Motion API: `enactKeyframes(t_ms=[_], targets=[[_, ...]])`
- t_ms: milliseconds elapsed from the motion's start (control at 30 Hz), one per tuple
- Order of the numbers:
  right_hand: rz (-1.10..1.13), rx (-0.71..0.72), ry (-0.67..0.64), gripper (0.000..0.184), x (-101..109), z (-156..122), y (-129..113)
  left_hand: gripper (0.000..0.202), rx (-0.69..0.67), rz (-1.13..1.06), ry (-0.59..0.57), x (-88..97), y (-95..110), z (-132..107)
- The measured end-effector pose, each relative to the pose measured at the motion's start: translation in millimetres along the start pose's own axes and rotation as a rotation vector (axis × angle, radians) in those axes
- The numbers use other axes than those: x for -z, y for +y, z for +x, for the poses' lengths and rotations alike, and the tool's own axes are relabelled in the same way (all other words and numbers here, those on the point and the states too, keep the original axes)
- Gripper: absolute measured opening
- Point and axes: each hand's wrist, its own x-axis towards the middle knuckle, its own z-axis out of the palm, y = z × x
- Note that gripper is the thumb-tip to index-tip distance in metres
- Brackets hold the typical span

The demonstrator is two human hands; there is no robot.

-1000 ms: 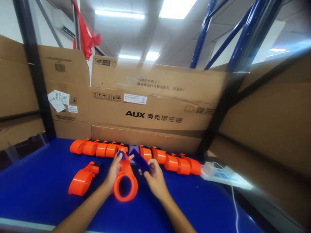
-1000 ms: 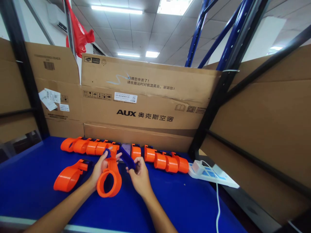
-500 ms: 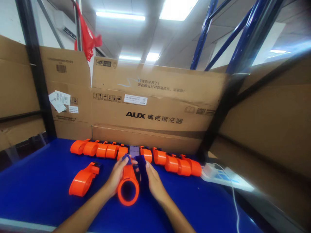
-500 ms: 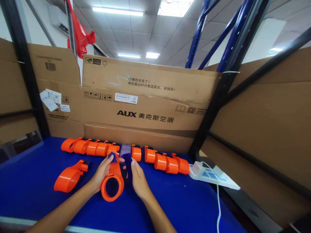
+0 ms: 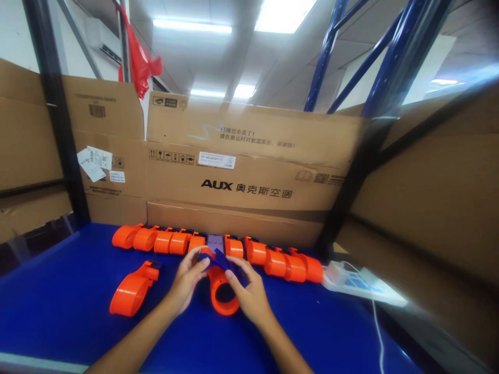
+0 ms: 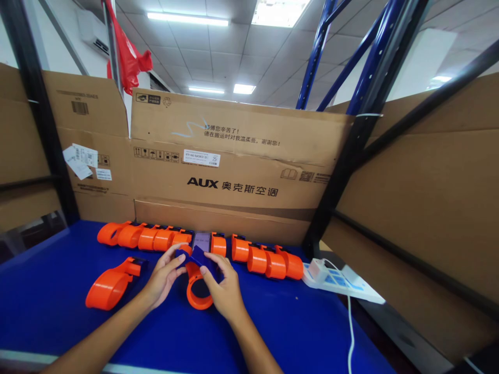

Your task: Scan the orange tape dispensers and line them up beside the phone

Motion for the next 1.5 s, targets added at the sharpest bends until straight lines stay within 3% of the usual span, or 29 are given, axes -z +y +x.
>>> enactKeyframes(t_ms=[433, 633, 733, 867, 1033, 1500], targets=[[0.076, -0.073, -0.055, 0.037, -1, -1, -5, 0.052, -0.01, -0.052, 0.001, 3.0, -2, 1], [0.155, -0.015, -0.154, 0.045, -3, -3, -7, 0.058, -0.045, -0.093, -0.094, 7.8, -3, 0], [0.059, 0.048, -0.205, 0.043, 0, -5, -8, 0.06, -0.065, -0.094, -0.137, 10.3, -5, -1], [-0.249, 0.205, -0.126, 0.057, 5, -7, -9, 0.061, -0.135, -0.017, -0.187, 10.1, -5, -2], [-0.542, 0.402, -0.032, 0.058, 8, -9, -5, 0.058, -0.245, 0.199, -0.128, 5.3, 0, -2], [-0.61, 0.463, -0.046, 0.059, 5, -11, -3, 0.041, -0.235, 0.277, -0.042, 3.7, 3, -1]])
